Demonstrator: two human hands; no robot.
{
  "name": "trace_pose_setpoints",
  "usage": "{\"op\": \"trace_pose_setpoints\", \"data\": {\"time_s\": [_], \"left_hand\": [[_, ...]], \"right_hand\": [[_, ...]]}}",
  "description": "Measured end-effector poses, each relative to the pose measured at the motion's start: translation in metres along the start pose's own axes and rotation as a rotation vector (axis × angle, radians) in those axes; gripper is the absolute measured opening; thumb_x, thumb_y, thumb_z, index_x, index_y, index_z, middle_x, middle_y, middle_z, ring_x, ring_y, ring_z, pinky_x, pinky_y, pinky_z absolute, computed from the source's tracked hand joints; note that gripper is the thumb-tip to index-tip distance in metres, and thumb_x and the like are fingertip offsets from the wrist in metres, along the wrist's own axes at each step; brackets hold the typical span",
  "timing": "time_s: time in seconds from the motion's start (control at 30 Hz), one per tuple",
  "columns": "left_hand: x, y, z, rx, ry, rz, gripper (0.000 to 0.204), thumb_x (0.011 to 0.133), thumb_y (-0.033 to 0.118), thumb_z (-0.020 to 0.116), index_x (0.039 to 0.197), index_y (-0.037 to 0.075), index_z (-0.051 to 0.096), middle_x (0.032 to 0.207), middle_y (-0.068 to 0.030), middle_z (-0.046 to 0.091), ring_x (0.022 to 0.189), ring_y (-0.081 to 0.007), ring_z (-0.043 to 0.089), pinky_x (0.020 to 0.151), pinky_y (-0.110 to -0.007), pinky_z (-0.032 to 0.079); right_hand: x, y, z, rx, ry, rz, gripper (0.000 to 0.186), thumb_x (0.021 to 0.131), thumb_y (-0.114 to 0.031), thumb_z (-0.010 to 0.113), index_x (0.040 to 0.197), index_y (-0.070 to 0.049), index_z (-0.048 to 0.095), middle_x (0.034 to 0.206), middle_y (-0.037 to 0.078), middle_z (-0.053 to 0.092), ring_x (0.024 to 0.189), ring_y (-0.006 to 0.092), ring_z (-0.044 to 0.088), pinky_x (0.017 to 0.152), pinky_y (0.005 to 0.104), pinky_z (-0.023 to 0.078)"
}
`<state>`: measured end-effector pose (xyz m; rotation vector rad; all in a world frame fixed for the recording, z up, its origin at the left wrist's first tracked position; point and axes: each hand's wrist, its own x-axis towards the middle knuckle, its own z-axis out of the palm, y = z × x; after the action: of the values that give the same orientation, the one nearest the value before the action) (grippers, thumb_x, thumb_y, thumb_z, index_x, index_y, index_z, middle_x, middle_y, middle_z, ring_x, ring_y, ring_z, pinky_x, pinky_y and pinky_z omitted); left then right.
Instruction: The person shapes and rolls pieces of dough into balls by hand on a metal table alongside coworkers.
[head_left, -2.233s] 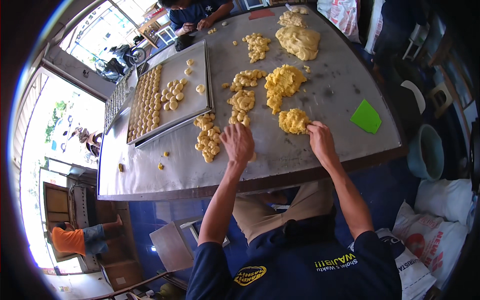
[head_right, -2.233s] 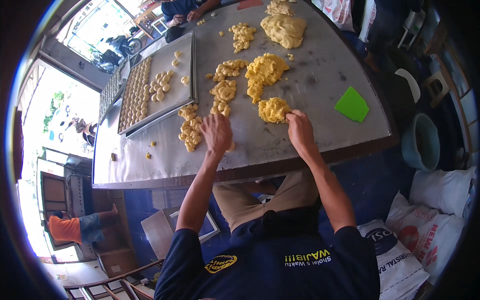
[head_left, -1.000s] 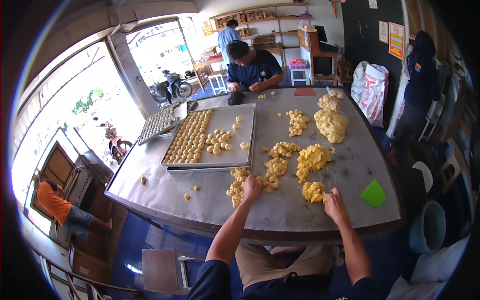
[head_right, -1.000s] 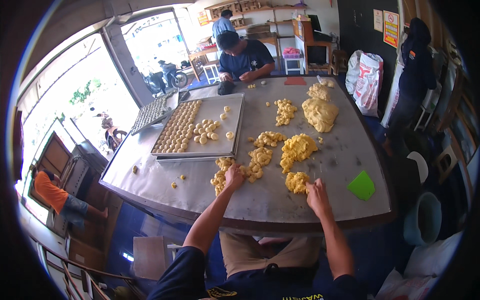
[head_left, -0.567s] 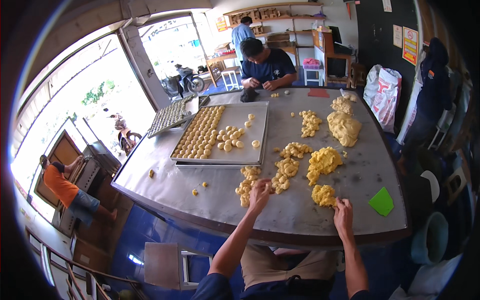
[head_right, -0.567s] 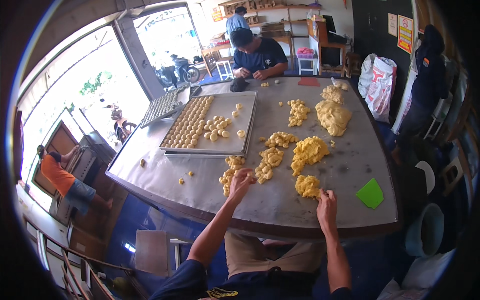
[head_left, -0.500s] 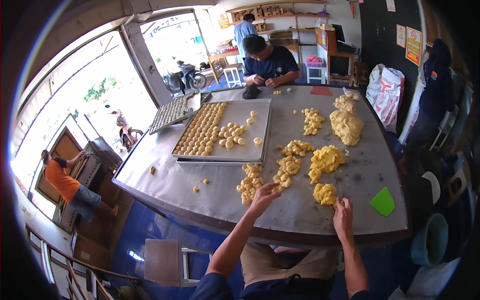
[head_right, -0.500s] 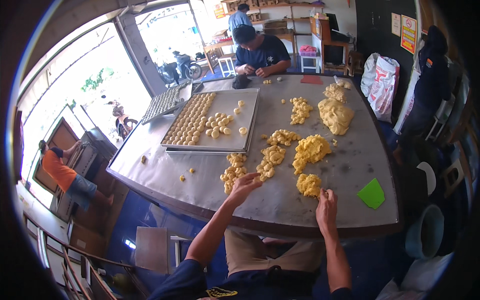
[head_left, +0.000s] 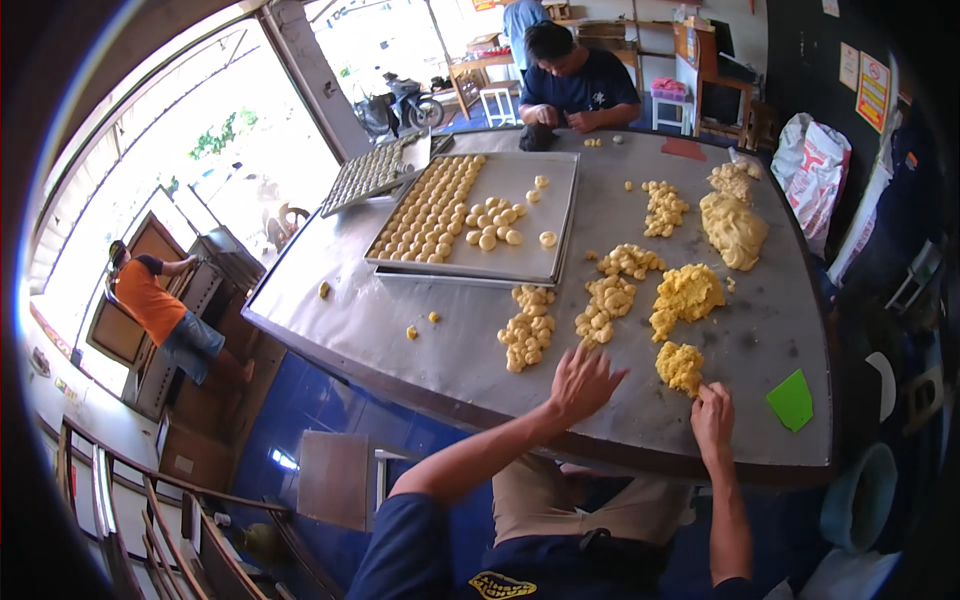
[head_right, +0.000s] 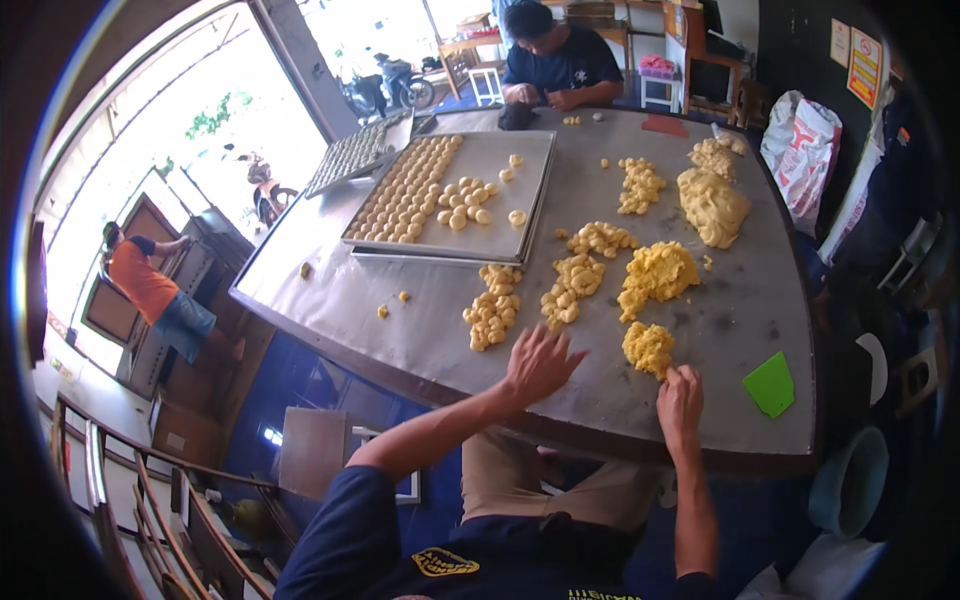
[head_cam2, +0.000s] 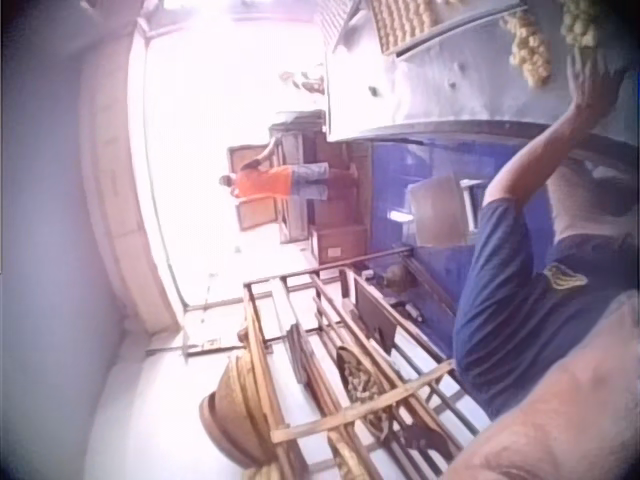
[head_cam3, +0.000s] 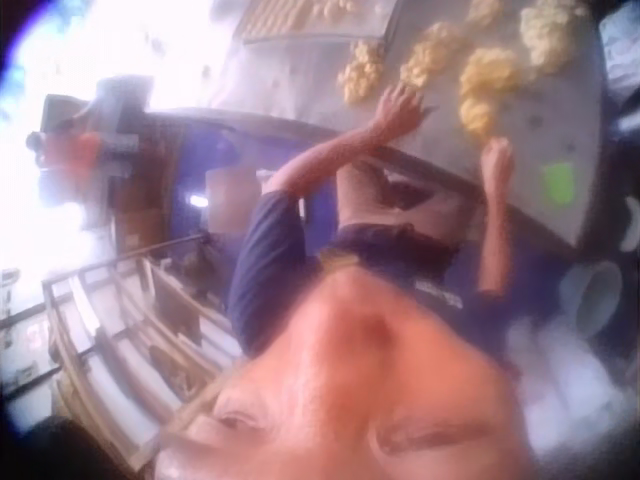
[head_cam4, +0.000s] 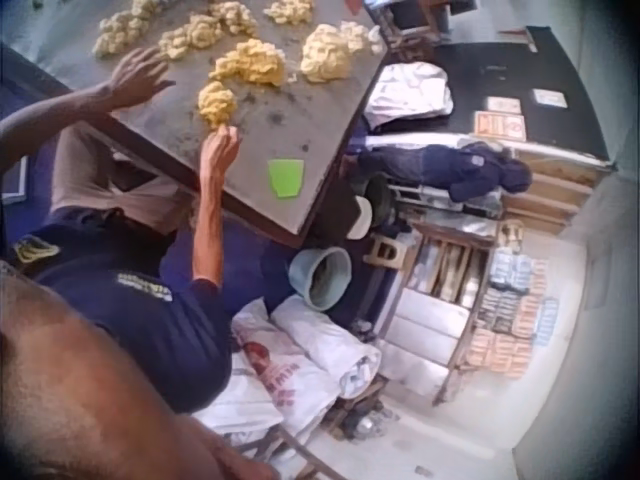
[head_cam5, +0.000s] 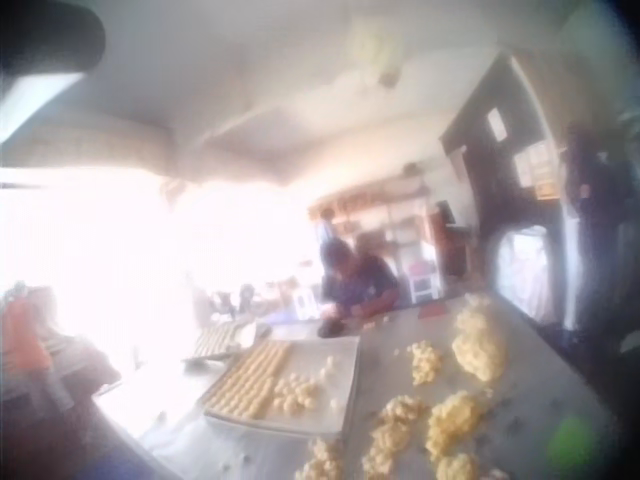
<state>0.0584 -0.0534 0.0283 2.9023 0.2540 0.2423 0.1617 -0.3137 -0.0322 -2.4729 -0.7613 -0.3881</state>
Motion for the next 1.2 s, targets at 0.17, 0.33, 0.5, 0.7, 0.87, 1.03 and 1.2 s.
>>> {"op": "trace_pose_setpoints", "data": {"time_s": [0.17, 0.33, 0.5, 0.7, 0.87, 1.03, 1.2], "left_hand": [[0.027, -0.030, 0.063, -0.069, 0.417, 0.320, 0.049, 0.096, 0.043, 0.063, 0.121, 0.001, 0.059, 0.155, -0.0264, 0.036, 0.153, -0.0374, 0.026, 0.122, -0.064, 0.016], [0.045, -0.043, 0.073, -0.078, 0.409, 0.222, 0.040, 0.093, 0.036, 0.062, 0.116, 0.004, 0.057, 0.151, -0.0241, 0.040, 0.150, -0.0364, 0.031, 0.121, -0.064, 0.015], [0.016, -0.040, 0.087, 0.210, 0.441, 0.266, 0.027, 0.093, 0.027, 0.060, 0.111, 0.006, 0.060, 0.117, -0.0119, 0.056, 0.116, -0.0291, 0.051, 0.104, -0.053, 0.031], [0.004, -0.022, 0.071, 0.069, 0.330, -0.001, 0.025, 0.092, 0.024, 0.063, 0.108, 0.004, 0.064, 0.111, -0.0115, 0.056, 0.110, -0.0286, 0.053, 0.098, -0.052, 0.033], [-0.049, -0.027, 0.075, 0.182, 0.337, 0.084, 0.030, 0.090, 0.017, 0.063, 0.115, 0.002, 0.063, 0.111, -0.0124, 0.057, 0.109, -0.0290, 0.053, 0.095, -0.048, 0.038], [-0.044, -0.017, 0.054, -0.245, 0.274, -0.130, 0.016, 0.098, 0.012, 0.058, 0.111, 0.003, 0.053, 0.104, -0.0146, 0.063, 0.100, -0.0376, 0.058, 0.089, -0.050, 0.045], [-0.031, 0.005, 0.058, -0.790, 0.207, -0.286, 0.030, 0.105, 0.024, 0.059, 0.118, -0.003, 0.063, 0.091, -0.0167, 0.074, 0.081, -0.0308, 0.070, 0.076, -0.044, 0.054]], "right_hand": [[0.022, 0.014, -0.017, -0.086, -0.189, -0.086, 0.020, 0.087, 0.005, 0.065, 0.107, 0.005, 0.069, 0.099, 0.017, 0.060, 0.098, 0.0361, 0.061, 0.086, 0.0457, 0.053], [0.001, 0.018, 0.002, -0.163, 0.023, 0.012, 0.040, 0.095, 0.005, 0.058, 0.134, 0.006, 0.060, 0.131, 0.024, 0.056, 0.112, 0.0394, 0.058, 0.101, 0.0451, 0.049], [-0.020, -0.001, 0.005, -0.076, -0.059, 0.067, 0.043, 0.093, 0.005, 0.058, 0.137, 0.003, 0.062, 0.131, 0.019, 0.060, 0.114, 0.0379, 0.056, 0.102, 0.0448, 0.048], [0.010, -0.009, -0.005, -0.060, -0.063, 0.031, 0.034, 0.090, 0.007, 0.058, 0.121, 0.004, 0.071, 0.108, 0.017, 0.066, 0.101, 0.0361, 0.059, 0.092, 0.0442, 0.050], [0.009, 0.015, -0.012, -0.057, -0.138, 0.076, 0.042, 0.090, 0.009, 0.053, 0.131, 0.005, 0.065, 0.122, 0.025, 0.063, 0.109, 0.0385, 0.059, 0.098, 0.0450, 0.049], [-0.036, -0.011, -0.004, -0.041, -0.057, 0.118, 0.052, 0.091, 0.014, 0.045, 0.142, 0.008, 0.052, 0.147, 0.032, 0.050, 0.134, 0.0458, 0.051, 0.113, 0.0440, 0.044], [-0.045, -0.035, -0.024, 0.054, -0.102, -0.001, 0.048, 0.087, 0.017, 0.048, 0.134, 0.008, 0.059, 0.139, 0.025, 0.058, 0.125, 0.0415, 0.059, 0.104, 0.0428, 0.050]]}}
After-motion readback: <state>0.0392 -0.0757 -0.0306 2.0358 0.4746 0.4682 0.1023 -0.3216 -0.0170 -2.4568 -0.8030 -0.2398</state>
